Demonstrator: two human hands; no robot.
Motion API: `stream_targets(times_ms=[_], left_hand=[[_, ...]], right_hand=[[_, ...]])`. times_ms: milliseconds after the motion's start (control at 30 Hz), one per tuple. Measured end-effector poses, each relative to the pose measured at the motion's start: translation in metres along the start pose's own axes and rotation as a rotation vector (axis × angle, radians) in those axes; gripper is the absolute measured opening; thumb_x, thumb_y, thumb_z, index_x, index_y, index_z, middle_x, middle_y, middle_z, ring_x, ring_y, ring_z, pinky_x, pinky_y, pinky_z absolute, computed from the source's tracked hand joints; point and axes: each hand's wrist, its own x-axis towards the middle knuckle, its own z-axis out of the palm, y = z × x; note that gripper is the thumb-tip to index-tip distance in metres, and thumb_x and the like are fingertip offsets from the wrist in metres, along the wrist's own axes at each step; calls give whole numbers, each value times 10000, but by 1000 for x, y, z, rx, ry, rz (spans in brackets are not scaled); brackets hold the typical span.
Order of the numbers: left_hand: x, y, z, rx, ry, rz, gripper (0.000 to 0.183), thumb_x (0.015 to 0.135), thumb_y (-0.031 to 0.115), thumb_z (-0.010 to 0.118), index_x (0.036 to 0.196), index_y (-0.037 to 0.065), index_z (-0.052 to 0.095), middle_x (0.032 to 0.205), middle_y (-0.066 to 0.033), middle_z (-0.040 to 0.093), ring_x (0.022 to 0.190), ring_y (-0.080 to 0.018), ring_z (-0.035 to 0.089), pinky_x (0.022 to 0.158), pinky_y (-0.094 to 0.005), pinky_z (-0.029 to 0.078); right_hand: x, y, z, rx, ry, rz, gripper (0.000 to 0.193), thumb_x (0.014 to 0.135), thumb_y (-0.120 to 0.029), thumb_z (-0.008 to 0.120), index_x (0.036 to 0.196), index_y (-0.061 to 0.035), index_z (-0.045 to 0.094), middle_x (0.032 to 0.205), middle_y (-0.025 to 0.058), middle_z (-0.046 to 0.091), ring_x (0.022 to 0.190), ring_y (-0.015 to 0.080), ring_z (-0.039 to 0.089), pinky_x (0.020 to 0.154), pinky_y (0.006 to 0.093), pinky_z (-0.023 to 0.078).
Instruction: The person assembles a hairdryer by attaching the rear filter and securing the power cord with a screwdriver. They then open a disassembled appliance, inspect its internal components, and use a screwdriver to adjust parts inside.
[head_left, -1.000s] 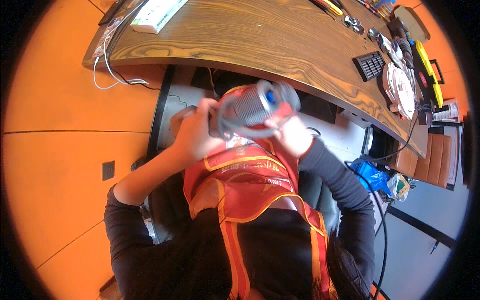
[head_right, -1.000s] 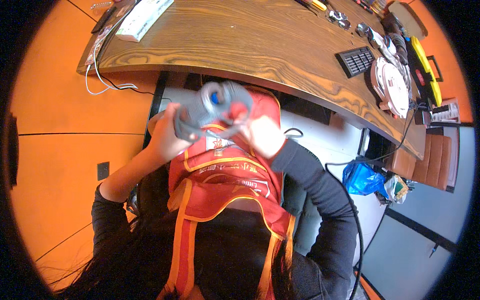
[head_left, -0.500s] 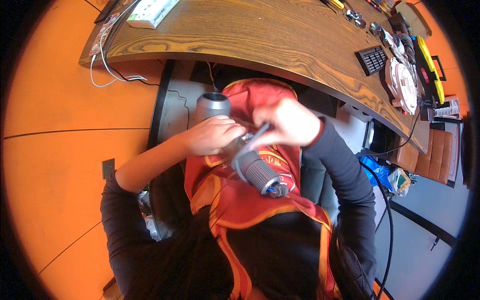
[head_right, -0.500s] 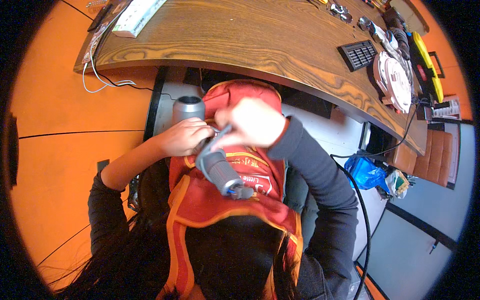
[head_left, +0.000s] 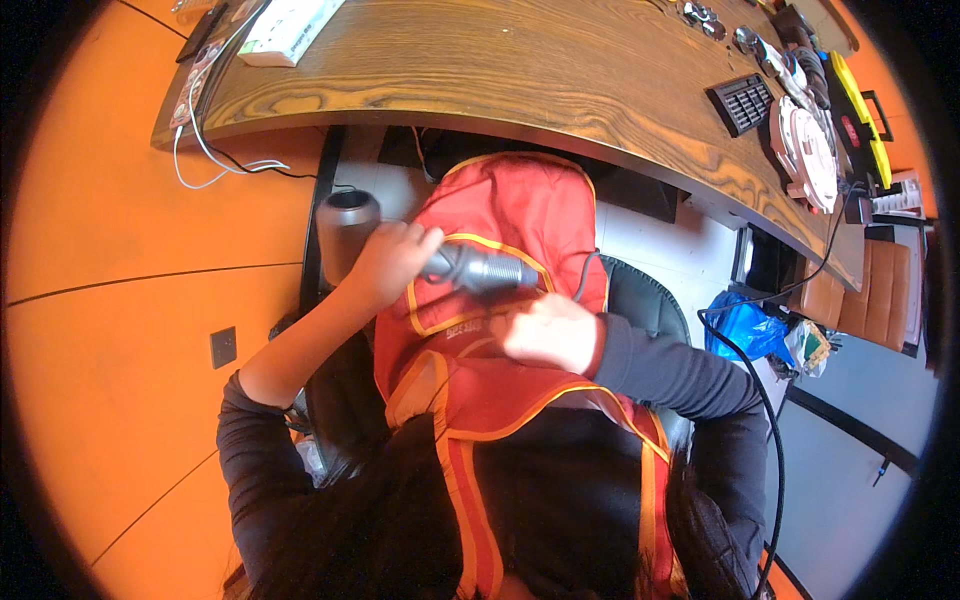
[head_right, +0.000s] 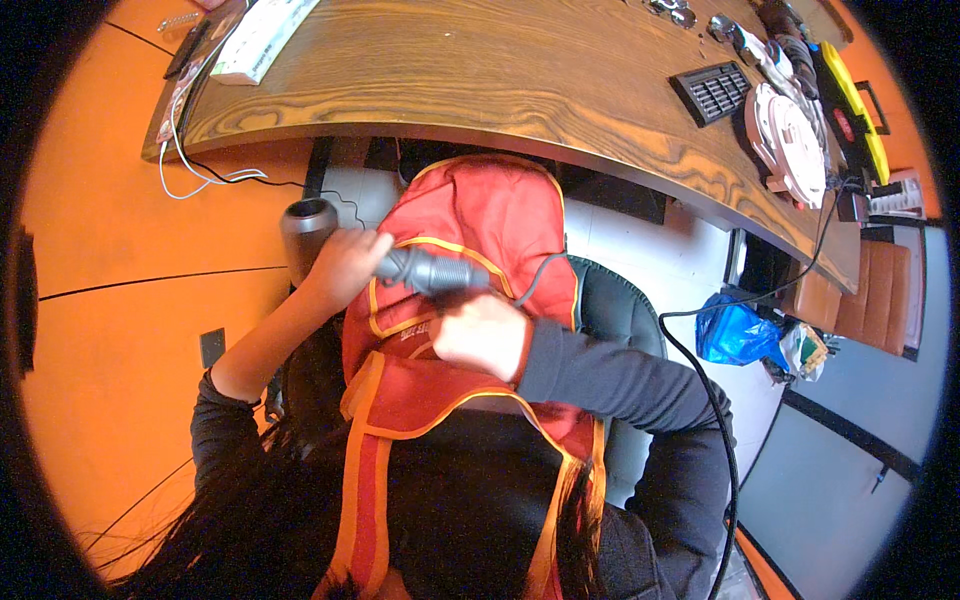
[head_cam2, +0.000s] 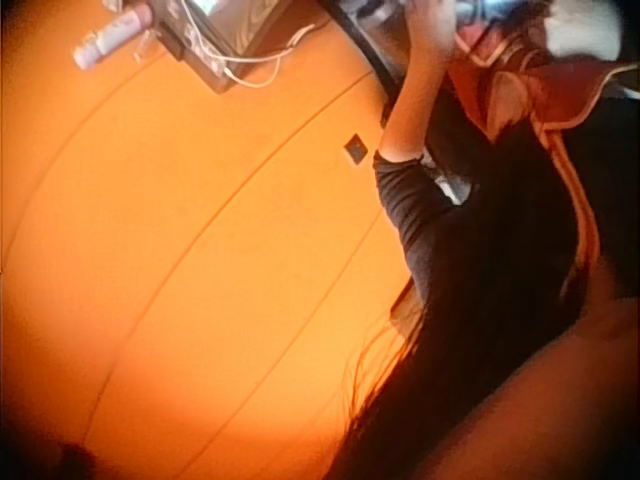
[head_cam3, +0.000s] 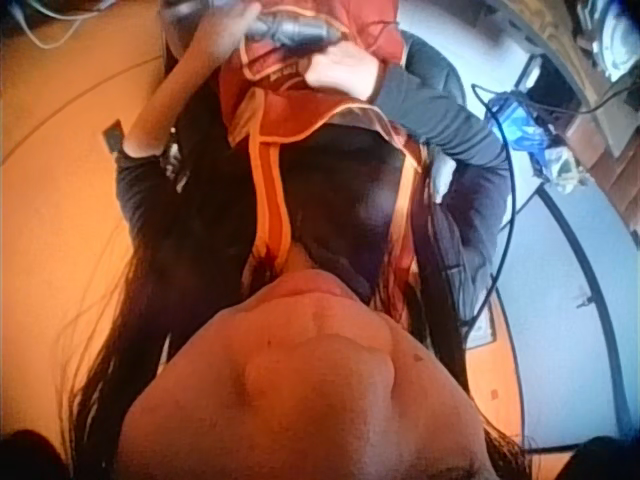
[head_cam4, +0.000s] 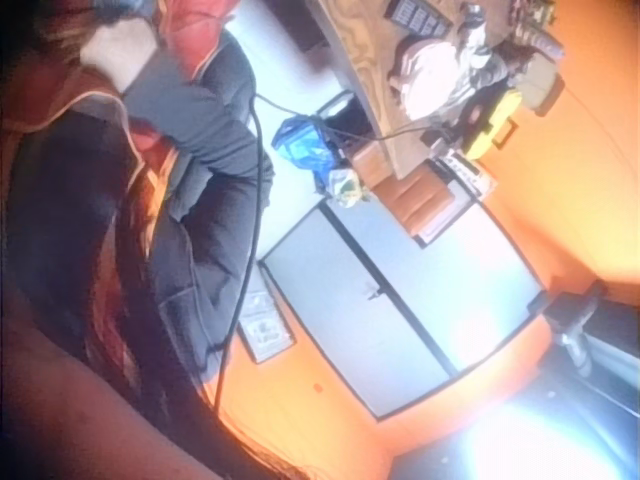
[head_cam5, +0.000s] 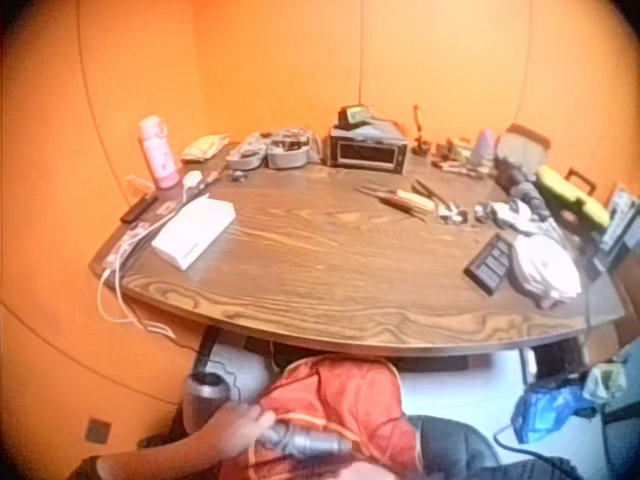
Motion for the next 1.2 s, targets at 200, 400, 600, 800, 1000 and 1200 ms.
stream_targets(times_ms=[200, 400, 600, 800, 1000, 1200], left_hand=[[11, 7, -19, -308, 82, 322, 387, 657, 133, 625, 1017, 64, 501, 865, -69, 545, 860, -255, 551, 743, -349, 427], [17, 31, -21, -1146, 153, -440, 514, 701, 119, 706, 1124, 13, 432, 1004, -132, 616, 929, -212, 614, 803, -326, 475], [20, 13, -4, -632, 172, -488, 487, 669, 101, 718, 1035, 21, 406, 871, -199, 610, 843, -356, 604, 705, -402, 477], [22, 37, 1, -83, 35, -106, 244, 728, 96, 532, 965, 61, 481, 801, -118, 571, 793, -281, 588, 710, -390, 448], [35, 14, -22, -254, 72, 334, 244, 698, 144, 594, 925, 54, 582, 845, -74, 569, 800, -231, 549, 725, -344, 414], [29, 23, -24, -1103, 25, -105, 493, 687, 186, 711, 1097, 16, 497, 954, -139, 608, 862, -305, 598, 776, -373, 461]], right_hand=[[23, 60, -48, 501, 31, 164, 269, 799, -287, 612, 709, -34, 606, 663, 149, 606, 608, 271, 616, 558, 370, 471], [27, 66, 28, 414, 388, 391, 261, 867, -246, 503, 1019, -44, 569, 696, 192, 610, 639, 356, 615, 587, 435, 503], [4, 26, 40, 9, 21, 482, 224, 824, -165, 520, 954, 7, 460, 571, 174, 572, 543, 317, 623, 454, 420, 491], [13, 5, -7, -168, -31, 130, 129, 686, -122, 558, 756, -14, 562, 631, 135, 610, 559, 254, 635, 476, 359, 504], [23, 93, -48, 280, 20, 196, 289, 829, -313, 604, 752, -37, 562, 631, 155, 537, 541, 270, 561, 511, 357, 428], [1, 94, 40, 394, 342, 225, 304, 871, -364, 503, 966, -80, 553, 678, 149, 607, 561, 319, 584, 540, 436, 484]])
